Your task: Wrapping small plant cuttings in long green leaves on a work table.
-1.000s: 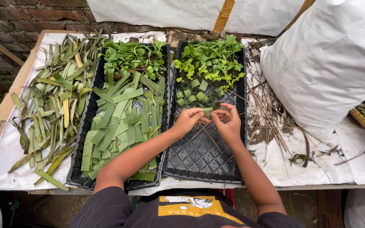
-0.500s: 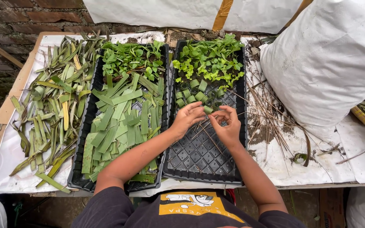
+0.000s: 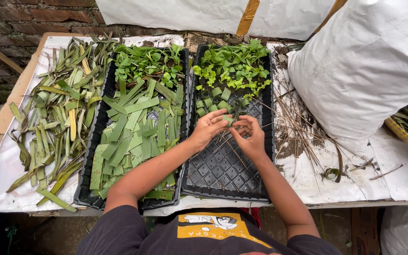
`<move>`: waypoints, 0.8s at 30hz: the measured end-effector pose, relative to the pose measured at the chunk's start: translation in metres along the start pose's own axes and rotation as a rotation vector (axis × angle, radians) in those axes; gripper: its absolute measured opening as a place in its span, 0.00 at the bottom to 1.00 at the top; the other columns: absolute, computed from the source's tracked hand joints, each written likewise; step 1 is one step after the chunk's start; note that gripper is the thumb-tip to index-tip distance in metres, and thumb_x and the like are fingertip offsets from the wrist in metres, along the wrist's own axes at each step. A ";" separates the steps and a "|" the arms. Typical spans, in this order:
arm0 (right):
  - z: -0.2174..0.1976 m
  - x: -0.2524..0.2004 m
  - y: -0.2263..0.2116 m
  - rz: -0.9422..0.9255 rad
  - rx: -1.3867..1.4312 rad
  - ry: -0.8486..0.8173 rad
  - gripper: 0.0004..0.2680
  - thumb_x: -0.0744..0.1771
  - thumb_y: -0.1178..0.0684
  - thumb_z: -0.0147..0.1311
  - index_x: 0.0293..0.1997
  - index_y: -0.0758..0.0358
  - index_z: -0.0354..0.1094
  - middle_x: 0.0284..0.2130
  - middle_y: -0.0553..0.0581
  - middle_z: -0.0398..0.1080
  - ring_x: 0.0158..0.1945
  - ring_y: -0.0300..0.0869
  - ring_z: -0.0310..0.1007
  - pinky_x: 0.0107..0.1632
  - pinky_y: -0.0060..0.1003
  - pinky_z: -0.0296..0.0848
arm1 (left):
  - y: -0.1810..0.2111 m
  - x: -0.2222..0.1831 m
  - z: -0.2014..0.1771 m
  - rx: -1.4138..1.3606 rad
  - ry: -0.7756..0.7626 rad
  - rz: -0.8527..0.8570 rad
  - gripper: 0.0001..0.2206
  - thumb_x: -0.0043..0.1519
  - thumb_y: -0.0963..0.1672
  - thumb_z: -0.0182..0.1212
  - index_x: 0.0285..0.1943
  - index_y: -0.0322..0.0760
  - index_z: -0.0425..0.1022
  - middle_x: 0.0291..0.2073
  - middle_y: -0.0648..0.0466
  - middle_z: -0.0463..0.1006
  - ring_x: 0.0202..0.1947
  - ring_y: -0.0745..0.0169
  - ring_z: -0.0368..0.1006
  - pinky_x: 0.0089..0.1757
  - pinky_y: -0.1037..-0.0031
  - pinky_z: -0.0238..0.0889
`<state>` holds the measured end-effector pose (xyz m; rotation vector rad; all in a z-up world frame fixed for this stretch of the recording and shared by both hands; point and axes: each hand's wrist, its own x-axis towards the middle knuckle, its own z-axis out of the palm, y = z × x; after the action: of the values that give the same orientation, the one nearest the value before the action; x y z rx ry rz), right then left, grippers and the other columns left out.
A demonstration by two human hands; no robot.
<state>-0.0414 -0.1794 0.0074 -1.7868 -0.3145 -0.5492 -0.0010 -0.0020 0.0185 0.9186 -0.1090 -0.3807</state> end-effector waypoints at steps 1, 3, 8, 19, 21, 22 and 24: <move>-0.001 -0.001 0.002 -0.004 -0.001 0.000 0.17 0.64 0.66 0.66 0.56 0.70 0.63 0.36 0.64 0.78 0.26 0.46 0.79 0.24 0.33 0.72 | -0.002 0.001 -0.001 0.000 -0.002 0.003 0.27 0.60 0.37 0.70 0.68 0.25 0.67 0.53 0.39 0.80 0.48 0.58 0.80 0.50 0.72 0.77; -0.001 -0.003 0.007 0.019 0.026 -0.003 0.16 0.65 0.66 0.64 0.57 0.70 0.63 0.36 0.63 0.78 0.25 0.44 0.78 0.25 0.33 0.71 | -0.006 0.001 -0.004 0.033 -0.013 0.022 0.26 0.61 0.37 0.69 0.69 0.25 0.66 0.55 0.38 0.79 0.50 0.57 0.80 0.50 0.72 0.76; -0.005 -0.009 0.009 0.088 -0.062 -0.065 0.16 0.66 0.67 0.57 0.59 0.69 0.62 0.34 0.63 0.74 0.25 0.47 0.76 0.26 0.36 0.70 | -0.012 0.004 -0.016 0.197 -0.013 0.138 0.22 0.66 0.41 0.65 0.68 0.25 0.68 0.57 0.40 0.78 0.54 0.57 0.78 0.51 0.72 0.74; -0.006 -0.001 -0.023 0.046 -0.085 -0.183 0.14 0.68 0.75 0.42 0.59 0.72 0.61 0.63 0.76 0.64 0.63 0.67 0.66 0.58 0.62 0.73 | 0.056 0.023 -0.063 0.713 0.034 0.343 0.11 0.65 0.41 0.60 0.55 0.35 0.79 0.46 0.51 0.83 0.47 0.64 0.80 0.47 0.74 0.75; -0.006 -0.005 -0.052 0.037 -0.105 -0.243 0.17 0.65 0.77 0.40 0.55 0.67 0.67 0.66 0.73 0.64 0.66 0.67 0.62 0.63 0.63 0.69 | 0.051 0.028 -0.096 0.931 0.118 0.390 0.10 0.65 0.41 0.61 0.53 0.37 0.81 0.45 0.48 0.82 0.46 0.55 0.81 0.45 0.70 0.76; -0.007 -0.004 -0.046 0.035 -0.104 -0.242 0.17 0.65 0.77 0.40 0.55 0.67 0.67 0.66 0.73 0.64 0.66 0.67 0.62 0.63 0.63 0.69 | 0.053 0.025 -0.109 0.932 0.118 0.392 0.10 0.65 0.41 0.61 0.53 0.37 0.81 0.45 0.48 0.82 0.46 0.55 0.81 0.45 0.70 0.76; -0.009 -0.003 -0.034 0.066 -0.166 -0.284 0.17 0.64 0.76 0.40 0.50 0.65 0.70 0.59 0.70 0.70 0.63 0.66 0.68 0.63 0.61 0.70 | 0.055 0.017 -0.136 1.141 0.236 0.479 0.08 0.64 0.40 0.61 0.50 0.39 0.83 0.44 0.51 0.81 0.45 0.55 0.81 0.44 0.71 0.76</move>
<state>-0.0626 -0.1784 0.0361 -2.0325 -0.4125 -0.2805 0.0639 0.1241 -0.0218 1.9951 -0.3386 0.3007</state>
